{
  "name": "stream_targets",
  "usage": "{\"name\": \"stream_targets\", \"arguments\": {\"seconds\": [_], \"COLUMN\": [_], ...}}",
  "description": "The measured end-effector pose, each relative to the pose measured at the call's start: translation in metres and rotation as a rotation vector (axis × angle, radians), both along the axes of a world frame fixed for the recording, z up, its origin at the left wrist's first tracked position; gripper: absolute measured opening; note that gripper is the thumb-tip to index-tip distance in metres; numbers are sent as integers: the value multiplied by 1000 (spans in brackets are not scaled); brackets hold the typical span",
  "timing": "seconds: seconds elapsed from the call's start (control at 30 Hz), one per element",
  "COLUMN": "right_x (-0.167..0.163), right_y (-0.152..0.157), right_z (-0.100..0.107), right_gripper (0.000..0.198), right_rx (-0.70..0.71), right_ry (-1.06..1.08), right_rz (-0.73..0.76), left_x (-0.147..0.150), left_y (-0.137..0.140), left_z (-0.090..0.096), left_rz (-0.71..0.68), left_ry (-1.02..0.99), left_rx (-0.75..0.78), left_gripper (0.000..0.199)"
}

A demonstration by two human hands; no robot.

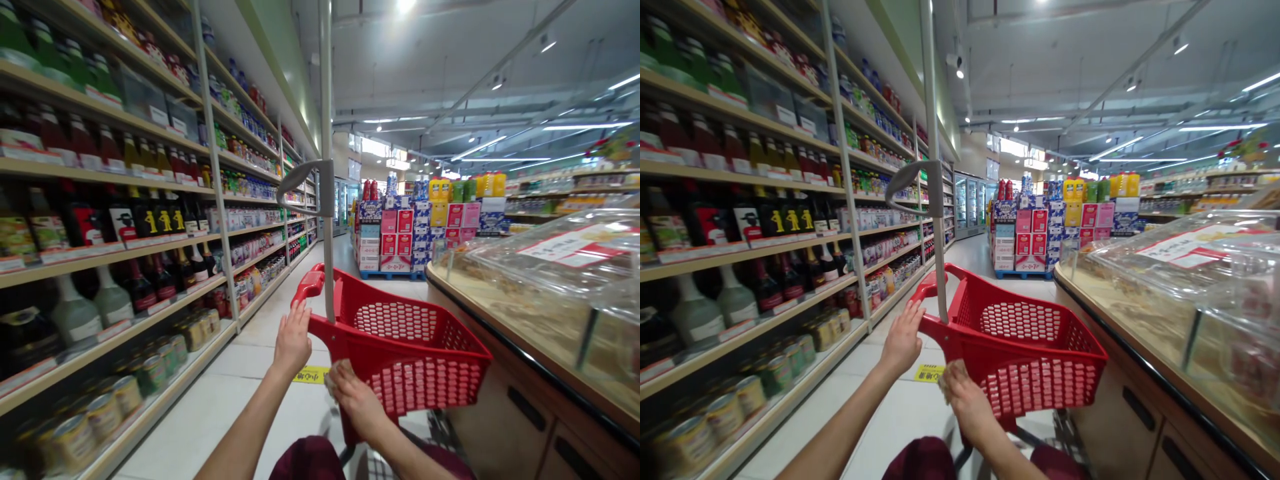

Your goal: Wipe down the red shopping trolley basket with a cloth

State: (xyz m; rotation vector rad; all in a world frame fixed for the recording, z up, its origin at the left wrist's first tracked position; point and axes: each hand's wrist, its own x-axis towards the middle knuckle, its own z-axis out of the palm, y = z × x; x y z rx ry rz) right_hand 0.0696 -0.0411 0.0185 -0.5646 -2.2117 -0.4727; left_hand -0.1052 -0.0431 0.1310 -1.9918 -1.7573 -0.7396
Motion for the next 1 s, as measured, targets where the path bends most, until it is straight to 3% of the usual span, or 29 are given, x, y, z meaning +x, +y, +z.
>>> {"name": "stream_targets", "arguments": {"seconds": [0.07, 0.2, 0.27, 0.47, 0.57, 0.63, 0.7, 0.77, 0.87, 1.0], "right_x": [1, -1, -1, 17, 25, 28, 32, 39, 51, 61], "right_y": [-4, 4, 10, 0, 0, 6, 11, 12, 10, 17], "right_z": [-1, 48, 57, 3, 21, 33, 26, 3, -20, 6], "right_gripper": [30, 34, 35, 30, 32, 35, 34, 31, 29, 37], "right_rx": [-6, 5, 22, -38, -46, -38, -35, -51, -81, -57], "right_ry": [42, 266, 295, 140, 293, 361, 331, 247, 229, 376], "right_rz": [14, -29, -36, -3, -48, -94, -108, -96, -121, -172], "left_x": [2, 6, 7, 12, 26, 38, 52, 62, 73, 82], "left_y": [-2, -2, -2, -8, -12, -14, -14, -11, -4, 3], "left_z": [1, 1, 1, -3, -12, -19, -26, -30, -33, -34], "left_rz": [27, 81, 101, 114, 128, 65, -64, -170, -186, -173], "left_ry": [25, 68, 84, 115, 94, 116, 177, 235, 258, 252], "left_rx": [-18, -2, 14, 65, 161, 204, 199, 157, 102, 68], "left_gripper": [65, 62, 62, 64, 63, 62, 62, 62, 64, 60]}}
